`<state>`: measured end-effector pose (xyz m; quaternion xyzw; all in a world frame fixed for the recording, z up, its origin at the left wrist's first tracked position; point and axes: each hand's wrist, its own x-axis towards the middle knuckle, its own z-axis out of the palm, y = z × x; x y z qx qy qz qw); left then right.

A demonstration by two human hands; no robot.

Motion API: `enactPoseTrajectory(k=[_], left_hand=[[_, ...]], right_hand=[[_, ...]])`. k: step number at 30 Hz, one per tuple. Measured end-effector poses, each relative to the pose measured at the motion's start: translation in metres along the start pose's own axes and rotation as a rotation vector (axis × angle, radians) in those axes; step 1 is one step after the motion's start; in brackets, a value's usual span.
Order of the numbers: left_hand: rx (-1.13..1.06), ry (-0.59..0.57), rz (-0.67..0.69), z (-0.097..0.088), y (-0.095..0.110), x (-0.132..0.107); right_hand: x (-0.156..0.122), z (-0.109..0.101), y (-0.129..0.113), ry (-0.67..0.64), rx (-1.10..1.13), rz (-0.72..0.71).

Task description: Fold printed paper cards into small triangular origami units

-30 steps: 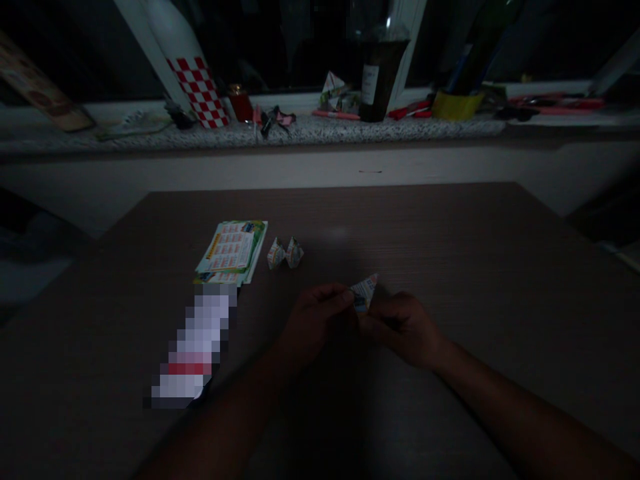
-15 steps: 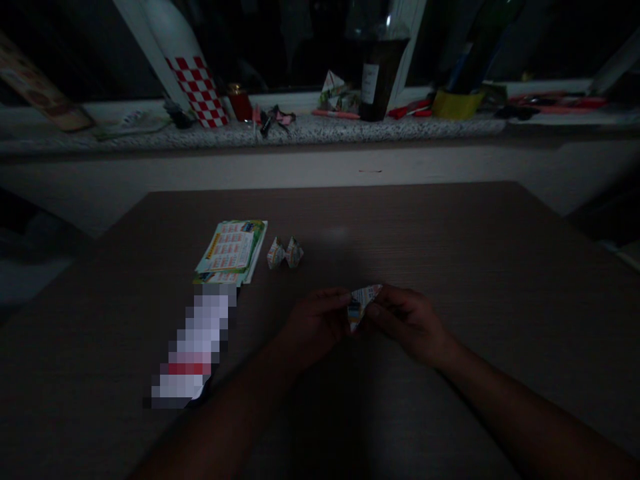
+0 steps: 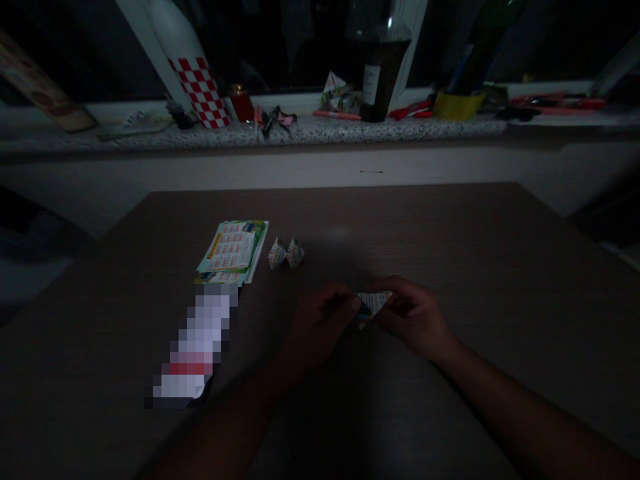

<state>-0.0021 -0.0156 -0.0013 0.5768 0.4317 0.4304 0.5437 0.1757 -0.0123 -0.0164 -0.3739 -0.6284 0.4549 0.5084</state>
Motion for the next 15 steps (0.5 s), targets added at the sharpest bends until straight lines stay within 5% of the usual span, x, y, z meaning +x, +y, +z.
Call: enactPoseTrajectory(k=[8, 15], left_hand=[[-0.203, -0.007, -0.062, -0.001, 0.001, 0.007], [-0.302, -0.015, -0.144, -0.001, -0.005, 0.008]], right_hand=[[0.001, 0.000, 0.000, 0.031, -0.050, -0.078], [-0.001, -0.010, -0.001, -0.011, -0.485, -0.502]])
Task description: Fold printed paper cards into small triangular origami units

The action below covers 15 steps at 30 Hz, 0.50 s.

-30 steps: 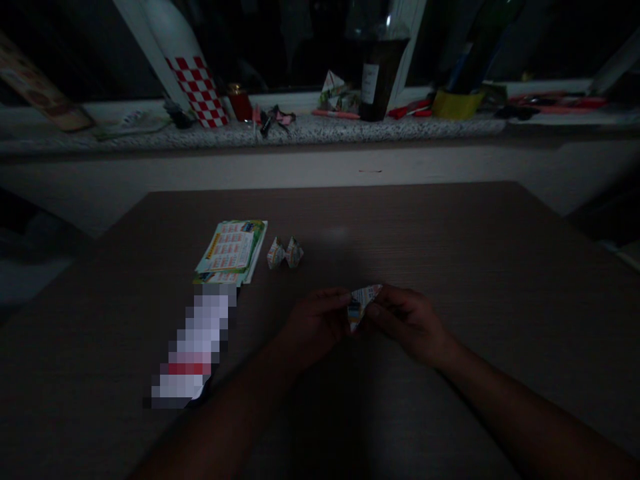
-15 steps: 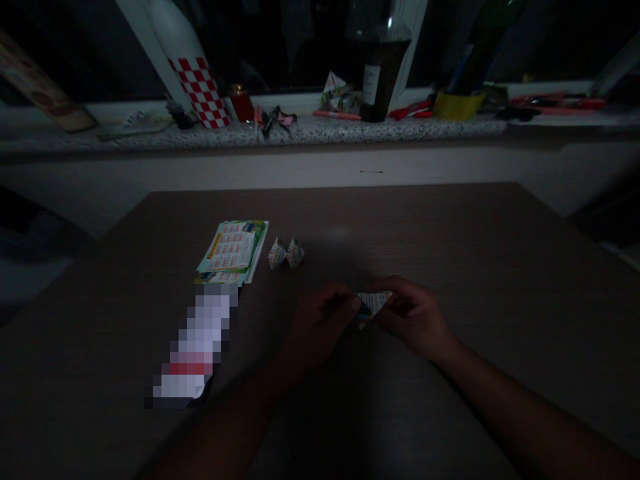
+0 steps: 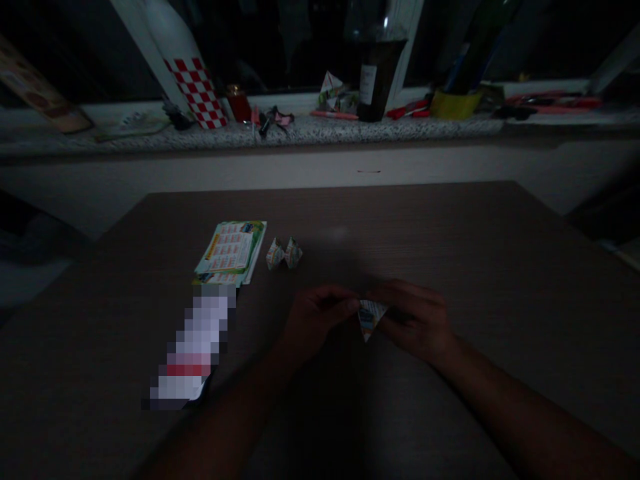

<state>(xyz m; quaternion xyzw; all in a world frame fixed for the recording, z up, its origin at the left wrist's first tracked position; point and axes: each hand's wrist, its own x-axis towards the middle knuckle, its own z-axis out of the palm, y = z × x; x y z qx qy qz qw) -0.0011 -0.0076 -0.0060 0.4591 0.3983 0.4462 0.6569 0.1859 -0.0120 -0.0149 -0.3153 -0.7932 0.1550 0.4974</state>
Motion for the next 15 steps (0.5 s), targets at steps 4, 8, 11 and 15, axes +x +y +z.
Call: enactPoseTrajectory(k=[4, 8, 11, 15], left_hand=[[-0.075, -0.026, -0.009, -0.0010, -0.0032, 0.0011], [-0.089, -0.045, -0.024, -0.0010, -0.0052, 0.0012], [-0.120, -0.063, -0.067, -0.0005, -0.0059, 0.0007], [-0.125, -0.109, -0.069, 0.0001, -0.0053, 0.0007]], right_hand=[[-0.0003, -0.0017, -0.0001, -0.014, -0.094, -0.073], [-0.0003, 0.0010, -0.0018, -0.054, -0.019, 0.047], [-0.0002, 0.0035, -0.0031, -0.096, 0.066, 0.202], [0.0011, 0.0060, -0.0039, -0.108, 0.248, 0.411]])
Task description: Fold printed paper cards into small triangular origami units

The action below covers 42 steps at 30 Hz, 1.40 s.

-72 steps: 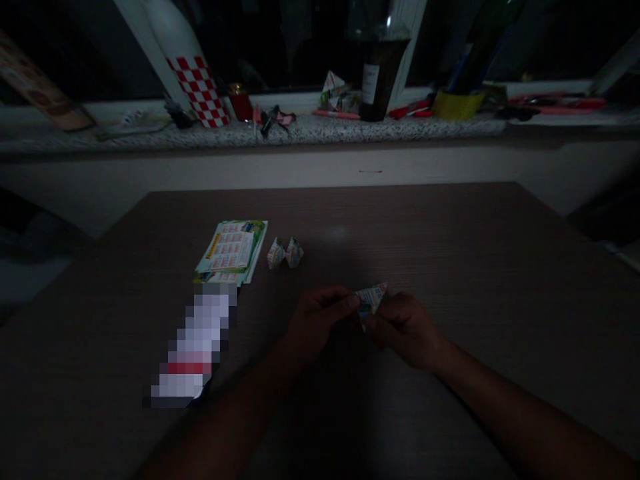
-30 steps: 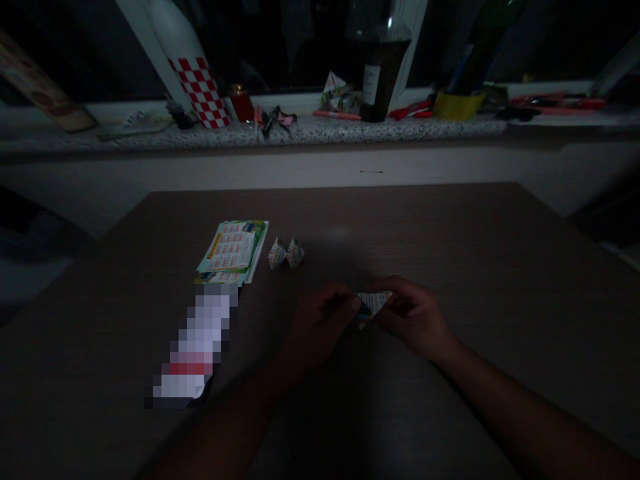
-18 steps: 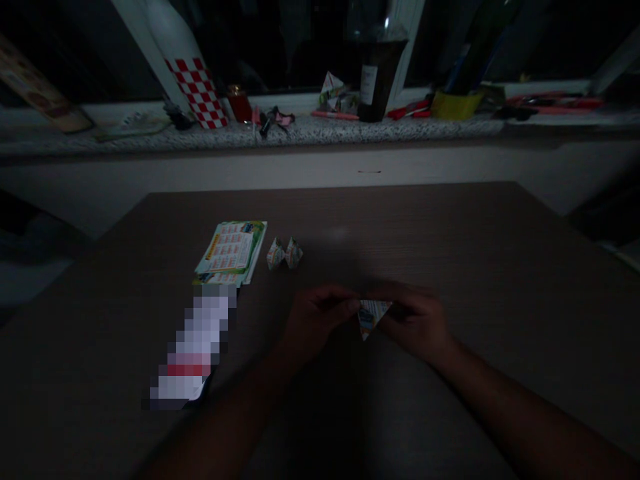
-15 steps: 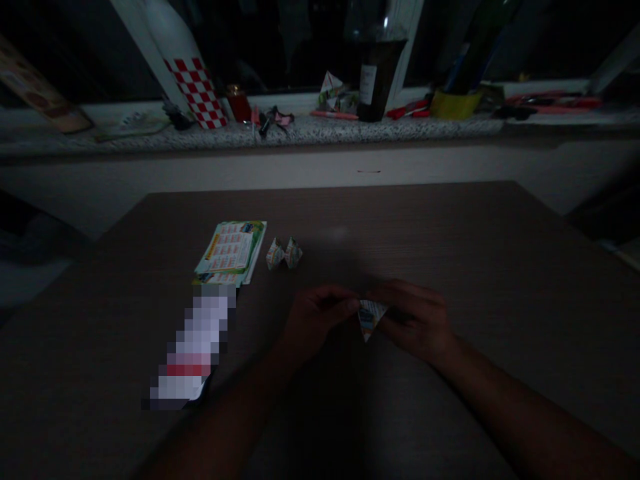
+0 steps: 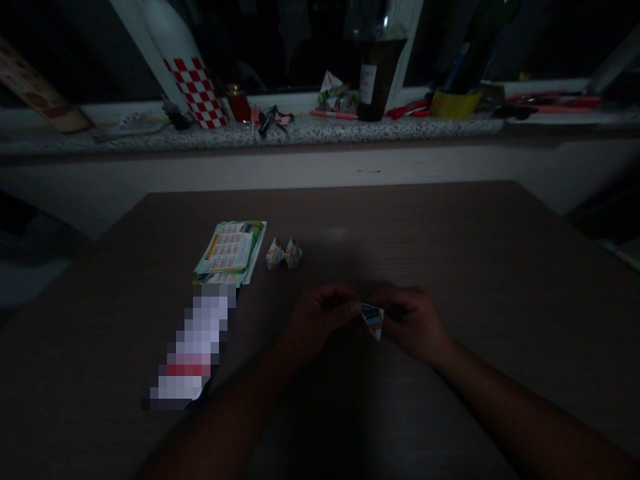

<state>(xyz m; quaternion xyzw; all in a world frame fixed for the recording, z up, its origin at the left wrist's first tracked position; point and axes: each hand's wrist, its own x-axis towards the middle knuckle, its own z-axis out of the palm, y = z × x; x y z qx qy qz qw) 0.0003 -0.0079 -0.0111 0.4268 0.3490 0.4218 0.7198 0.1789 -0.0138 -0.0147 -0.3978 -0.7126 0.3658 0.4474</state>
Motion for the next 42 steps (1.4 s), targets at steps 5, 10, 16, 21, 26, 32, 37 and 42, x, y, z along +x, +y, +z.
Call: enactPoseTrajectory(k=[5, 10, 16, 21, 26, 32, 37, 42], left_hand=[[0.046, -0.057, -0.003, 0.001, 0.002, 0.000], [0.174, -0.032, -0.035, 0.001, 0.006, 0.000], [0.266, -0.012, -0.080, 0.003, 0.009, -0.002], [0.184, 0.069, -0.040, 0.001, 0.005, 0.000], [0.075, 0.153, 0.036, -0.007, -0.003, 0.005], [0.059, 0.262, 0.079, 0.003, -0.002, 0.003], [0.157, 0.315, 0.142, 0.011, 0.005, -0.001], [0.182, 0.310, 0.162, 0.011, 0.006, -0.002]], right_hand=[[0.003, 0.002, -0.001, 0.007, 0.294, 0.243], [0.005, 0.004, -0.001, -0.048, 0.453, 0.455], [0.004, 0.006, 0.001, -0.065, 0.514, 0.522], [0.006, 0.005, -0.005, -0.065, 0.539, 0.421], [0.005, 0.005, -0.008, -0.062, 0.452, 0.289], [0.003, 0.009, -0.003, 0.032, 0.446, 0.234], [0.005, 0.009, -0.006, 0.036, 0.443, 0.250], [0.006, 0.007, -0.008, 0.047, 0.481, 0.261]])
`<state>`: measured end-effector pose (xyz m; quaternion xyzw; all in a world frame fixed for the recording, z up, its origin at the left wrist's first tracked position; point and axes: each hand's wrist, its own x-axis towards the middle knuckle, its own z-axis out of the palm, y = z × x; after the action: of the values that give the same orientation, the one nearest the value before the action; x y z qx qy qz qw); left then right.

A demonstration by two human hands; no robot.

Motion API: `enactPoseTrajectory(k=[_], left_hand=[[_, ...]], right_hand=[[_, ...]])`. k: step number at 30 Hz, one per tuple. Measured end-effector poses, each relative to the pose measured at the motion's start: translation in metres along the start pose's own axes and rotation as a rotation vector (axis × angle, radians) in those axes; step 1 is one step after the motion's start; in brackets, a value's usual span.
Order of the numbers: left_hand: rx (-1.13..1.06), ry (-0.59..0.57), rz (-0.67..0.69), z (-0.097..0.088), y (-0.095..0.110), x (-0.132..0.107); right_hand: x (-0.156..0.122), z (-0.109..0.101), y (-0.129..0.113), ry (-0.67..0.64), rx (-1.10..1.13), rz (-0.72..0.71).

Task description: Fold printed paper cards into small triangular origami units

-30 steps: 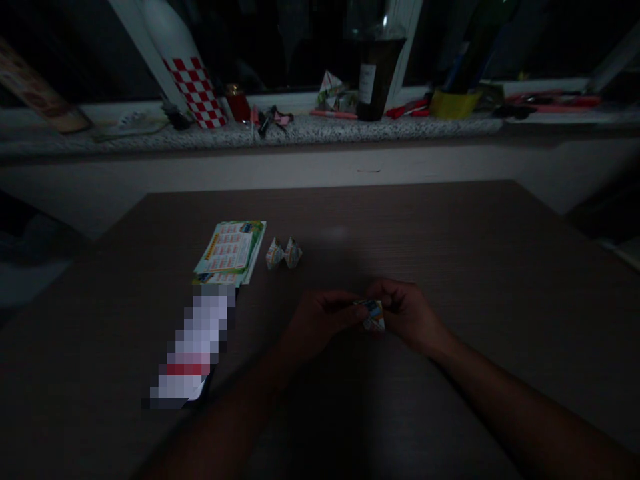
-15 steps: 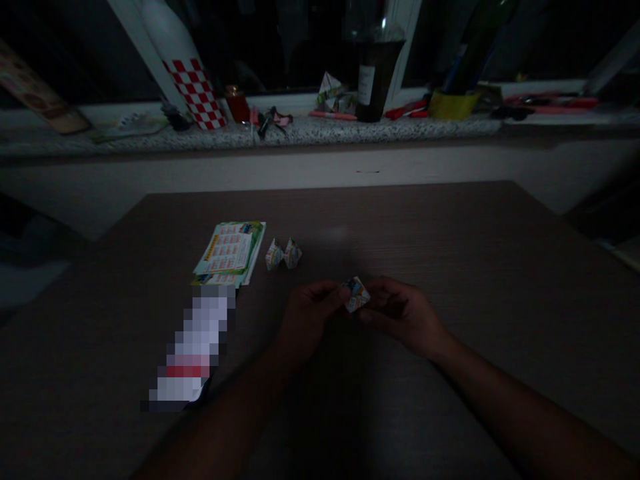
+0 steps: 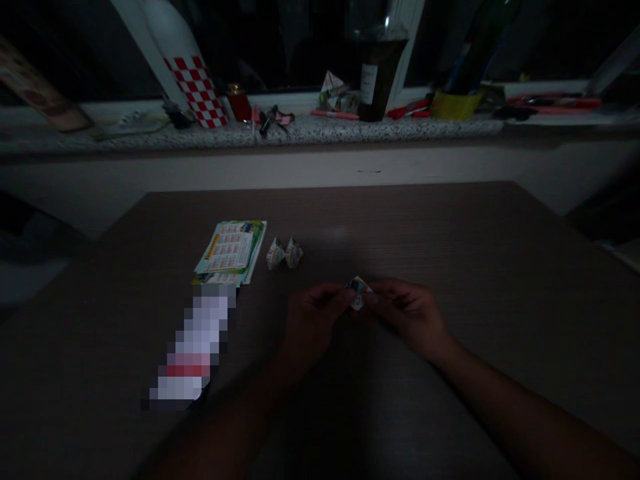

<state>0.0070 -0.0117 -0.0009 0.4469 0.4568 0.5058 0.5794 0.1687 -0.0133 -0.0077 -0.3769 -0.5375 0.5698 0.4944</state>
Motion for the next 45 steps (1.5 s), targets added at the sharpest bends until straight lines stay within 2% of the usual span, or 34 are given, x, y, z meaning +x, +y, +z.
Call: enactPoseTrajectory(k=[5, 8, 12, 16, 21, 25, 31, 33, 35, 40, 45], left_hand=[[0.029, -0.129, -0.030, -0.005, 0.000, 0.002], [0.193, -0.212, -0.019, -0.008, 0.002, 0.001], [0.374, -0.243, 0.041, -0.011, 0.005, -0.002], [0.321, -0.267, 0.045, -0.012, 0.004, -0.004], [0.230, -0.316, 0.023, -0.010, -0.002, -0.005], [0.255, -0.314, 0.034, -0.007, -0.002, -0.006], [0.503, -0.320, 0.251, -0.005, 0.009, -0.009], [0.558, -0.310, 0.275, -0.006, 0.010, -0.010], [0.530, -0.302, 0.252, -0.007, 0.007, -0.009], [0.311, -0.364, 0.074, -0.009, -0.001, -0.005], [0.385, -0.317, 0.155, -0.009, 0.002, -0.004]], right_hand=[[0.000, -0.006, -0.002, -0.022, 0.020, 0.038], [0.000, -0.010, -0.002, -0.037, -0.004, 0.045], [-0.001, -0.012, 0.000, -0.064, -0.127, 0.016], [-0.002, -0.010, -0.002, -0.136, -0.276, -0.010], [-0.005, -0.008, -0.002, -0.154, -0.211, 0.038], [-0.007, -0.007, -0.002, -0.203, -0.282, -0.022], [-0.008, -0.005, -0.002, -0.212, -0.276, -0.017], [-0.008, -0.004, -0.004, -0.215, -0.285, -0.023], [-0.008, -0.004, -0.006, -0.226, -0.288, -0.032], [-0.007, -0.006, -0.004, -0.331, -0.236, -0.003], [-0.007, -0.006, 0.006, -0.298, -0.147, 0.106]])
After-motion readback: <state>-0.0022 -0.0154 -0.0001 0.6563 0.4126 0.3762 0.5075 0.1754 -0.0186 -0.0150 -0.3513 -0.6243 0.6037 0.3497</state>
